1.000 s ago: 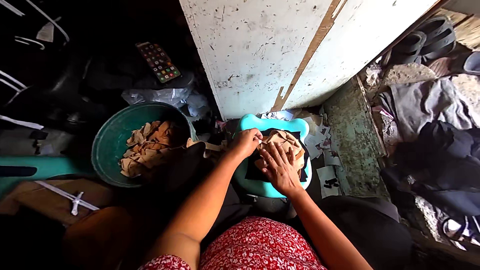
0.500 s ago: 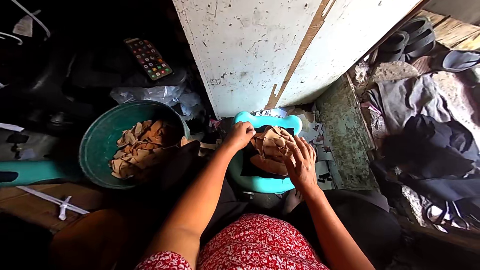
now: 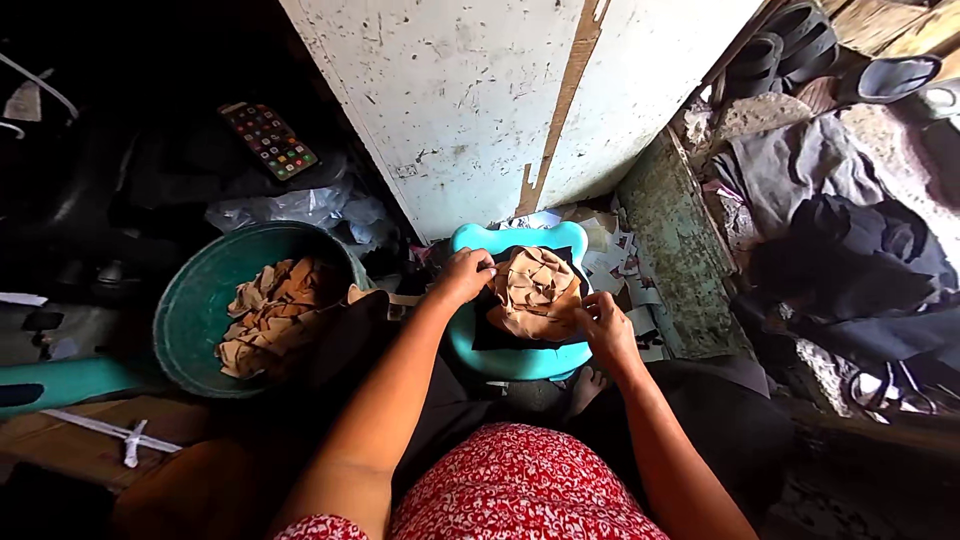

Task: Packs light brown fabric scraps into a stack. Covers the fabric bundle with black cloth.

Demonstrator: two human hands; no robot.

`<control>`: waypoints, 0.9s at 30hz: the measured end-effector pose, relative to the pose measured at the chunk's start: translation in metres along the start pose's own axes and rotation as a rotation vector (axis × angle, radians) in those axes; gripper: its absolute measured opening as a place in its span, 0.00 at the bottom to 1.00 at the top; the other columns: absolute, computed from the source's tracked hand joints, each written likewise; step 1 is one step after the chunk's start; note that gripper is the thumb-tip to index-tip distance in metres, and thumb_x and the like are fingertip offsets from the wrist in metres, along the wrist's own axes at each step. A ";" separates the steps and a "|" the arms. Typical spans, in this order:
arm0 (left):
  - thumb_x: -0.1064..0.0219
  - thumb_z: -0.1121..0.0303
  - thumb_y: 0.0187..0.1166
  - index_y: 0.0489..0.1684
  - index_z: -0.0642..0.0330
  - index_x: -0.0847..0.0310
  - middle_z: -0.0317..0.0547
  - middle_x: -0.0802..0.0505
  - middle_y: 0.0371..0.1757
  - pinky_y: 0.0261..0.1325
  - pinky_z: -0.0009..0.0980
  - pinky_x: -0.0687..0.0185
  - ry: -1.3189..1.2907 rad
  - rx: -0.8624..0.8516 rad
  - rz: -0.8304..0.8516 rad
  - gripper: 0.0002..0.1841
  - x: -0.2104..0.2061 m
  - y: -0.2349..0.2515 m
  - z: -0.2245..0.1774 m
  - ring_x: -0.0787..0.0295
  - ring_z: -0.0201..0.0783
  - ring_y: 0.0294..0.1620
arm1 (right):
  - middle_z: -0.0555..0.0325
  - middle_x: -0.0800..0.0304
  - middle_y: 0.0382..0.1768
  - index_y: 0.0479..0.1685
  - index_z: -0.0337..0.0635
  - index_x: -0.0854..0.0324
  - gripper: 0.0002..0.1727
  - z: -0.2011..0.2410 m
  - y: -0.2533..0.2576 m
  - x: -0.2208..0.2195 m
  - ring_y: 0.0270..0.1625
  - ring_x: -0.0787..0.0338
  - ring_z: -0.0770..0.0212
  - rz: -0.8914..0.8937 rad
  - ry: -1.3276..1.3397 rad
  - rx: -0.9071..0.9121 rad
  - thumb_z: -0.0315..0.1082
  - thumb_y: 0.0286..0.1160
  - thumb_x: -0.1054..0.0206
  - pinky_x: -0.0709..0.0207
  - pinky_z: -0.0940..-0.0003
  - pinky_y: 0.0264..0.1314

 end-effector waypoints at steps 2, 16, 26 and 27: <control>0.31 0.67 0.83 0.49 0.65 0.12 0.61 0.11 0.54 0.63 0.57 0.20 0.050 -0.036 -0.065 0.10 0.003 -0.002 -0.004 0.14 0.57 0.56 | 0.42 0.09 0.49 0.66 0.33 0.21 0.20 -0.002 0.001 -0.004 0.53 0.09 0.46 0.029 0.039 -0.033 0.39 0.83 0.36 0.20 0.45 0.62; 0.41 0.60 0.91 0.55 0.66 0.16 0.58 0.08 0.44 0.56 0.55 0.15 0.014 -0.017 -0.032 0.16 -0.004 -0.026 -0.024 0.09 0.53 0.46 | 0.41 0.11 0.52 0.66 0.31 0.24 0.22 -0.002 0.008 -0.010 0.55 0.10 0.48 0.017 0.120 -0.043 0.38 0.81 0.33 0.20 0.48 0.63; 0.30 0.65 0.82 0.51 0.67 0.16 0.60 0.09 0.41 0.54 0.58 0.17 0.084 -0.028 0.026 0.13 -0.017 -0.028 -0.038 0.10 0.56 0.46 | 0.37 0.10 0.52 0.62 0.32 0.19 0.18 0.025 0.018 -0.010 0.60 0.11 0.42 0.011 0.034 0.017 0.36 0.82 0.33 0.23 0.43 0.68; 0.31 0.66 0.83 0.51 0.68 0.17 0.60 0.09 0.40 0.53 0.57 0.16 0.080 -0.021 0.006 0.12 -0.015 -0.029 -0.037 0.10 0.56 0.44 | 0.38 0.09 0.51 0.61 0.32 0.19 0.17 0.025 0.020 -0.010 0.59 0.10 0.42 -0.012 0.031 0.033 0.35 0.82 0.33 0.22 0.43 0.67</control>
Point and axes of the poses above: each hand's wrist, its own y-axis towards the middle knuckle, its own x-axis out of the back of the hand, z = x × y, the point moved 2 cm from there along y, towards the middle knuckle
